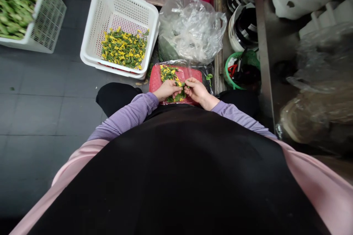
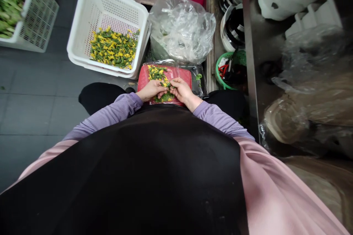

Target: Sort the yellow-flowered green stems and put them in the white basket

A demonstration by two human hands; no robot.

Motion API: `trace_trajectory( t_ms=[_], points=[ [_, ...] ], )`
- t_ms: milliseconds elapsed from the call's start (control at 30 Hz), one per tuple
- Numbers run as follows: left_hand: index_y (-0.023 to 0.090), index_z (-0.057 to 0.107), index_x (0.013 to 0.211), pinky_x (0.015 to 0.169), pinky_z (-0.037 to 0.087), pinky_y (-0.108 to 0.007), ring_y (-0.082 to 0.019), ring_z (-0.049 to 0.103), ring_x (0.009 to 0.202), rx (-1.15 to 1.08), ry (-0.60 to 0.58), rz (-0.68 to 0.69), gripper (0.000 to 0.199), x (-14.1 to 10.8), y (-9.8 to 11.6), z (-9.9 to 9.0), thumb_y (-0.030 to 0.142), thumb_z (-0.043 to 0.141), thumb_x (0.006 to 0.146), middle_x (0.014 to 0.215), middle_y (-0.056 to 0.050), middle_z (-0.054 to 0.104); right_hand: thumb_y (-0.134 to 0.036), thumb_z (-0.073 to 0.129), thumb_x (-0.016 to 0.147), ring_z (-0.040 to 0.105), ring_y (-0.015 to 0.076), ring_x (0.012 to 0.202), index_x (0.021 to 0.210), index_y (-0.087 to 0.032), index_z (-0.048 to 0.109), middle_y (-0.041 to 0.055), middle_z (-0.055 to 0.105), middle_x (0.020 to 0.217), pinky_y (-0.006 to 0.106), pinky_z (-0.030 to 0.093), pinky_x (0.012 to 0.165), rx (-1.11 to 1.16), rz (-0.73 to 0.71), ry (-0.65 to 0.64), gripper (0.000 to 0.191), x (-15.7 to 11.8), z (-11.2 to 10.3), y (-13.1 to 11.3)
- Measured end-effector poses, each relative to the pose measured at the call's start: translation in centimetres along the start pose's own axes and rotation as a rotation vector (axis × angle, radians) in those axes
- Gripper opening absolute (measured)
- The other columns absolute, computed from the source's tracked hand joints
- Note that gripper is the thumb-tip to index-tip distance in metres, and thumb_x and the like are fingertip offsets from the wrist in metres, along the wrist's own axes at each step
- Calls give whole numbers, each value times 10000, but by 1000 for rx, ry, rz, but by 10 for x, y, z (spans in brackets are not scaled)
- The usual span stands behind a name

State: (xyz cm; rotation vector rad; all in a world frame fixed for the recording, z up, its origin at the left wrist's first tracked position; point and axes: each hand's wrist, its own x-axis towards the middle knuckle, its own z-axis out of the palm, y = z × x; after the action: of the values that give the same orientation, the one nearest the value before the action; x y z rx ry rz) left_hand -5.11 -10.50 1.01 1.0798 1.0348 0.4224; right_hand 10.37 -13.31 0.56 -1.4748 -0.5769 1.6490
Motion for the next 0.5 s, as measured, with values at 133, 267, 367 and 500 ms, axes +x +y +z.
trace_trajectory(
  t_ms=[133,267,367,500],
  points=[
    [115,636,621,422,400,-196,-69,474,368,63,-129,25,235,-1,-3,-2,79,696,846,455,16,558,-86,499,930,400,61,474,760,-211,416,-73,427,609,157,402,522,160,107,59,226,2,-3,-3],
    [143,574,576,426,409,-218,-95,488,355,208,18,-26,308,2,-5,-1,86,677,861,431,16,539,-137,480,914,421,83,497,829,-208,502,-59,470,635,188,398,520,198,105,63,113,3,-7,-8],
    [172,503,564,422,389,-216,-100,487,335,350,107,-47,355,5,-5,1,85,685,856,413,32,520,-248,566,888,421,94,498,820,-210,527,-66,464,610,206,355,484,73,71,-1,87,3,-7,-6],
    [161,537,610,463,419,-208,-106,530,373,374,66,-73,292,5,-4,4,27,654,842,414,49,524,-266,790,729,379,71,461,789,-201,566,-84,497,579,209,268,447,-282,-101,-67,241,10,-2,8]
  ],
)
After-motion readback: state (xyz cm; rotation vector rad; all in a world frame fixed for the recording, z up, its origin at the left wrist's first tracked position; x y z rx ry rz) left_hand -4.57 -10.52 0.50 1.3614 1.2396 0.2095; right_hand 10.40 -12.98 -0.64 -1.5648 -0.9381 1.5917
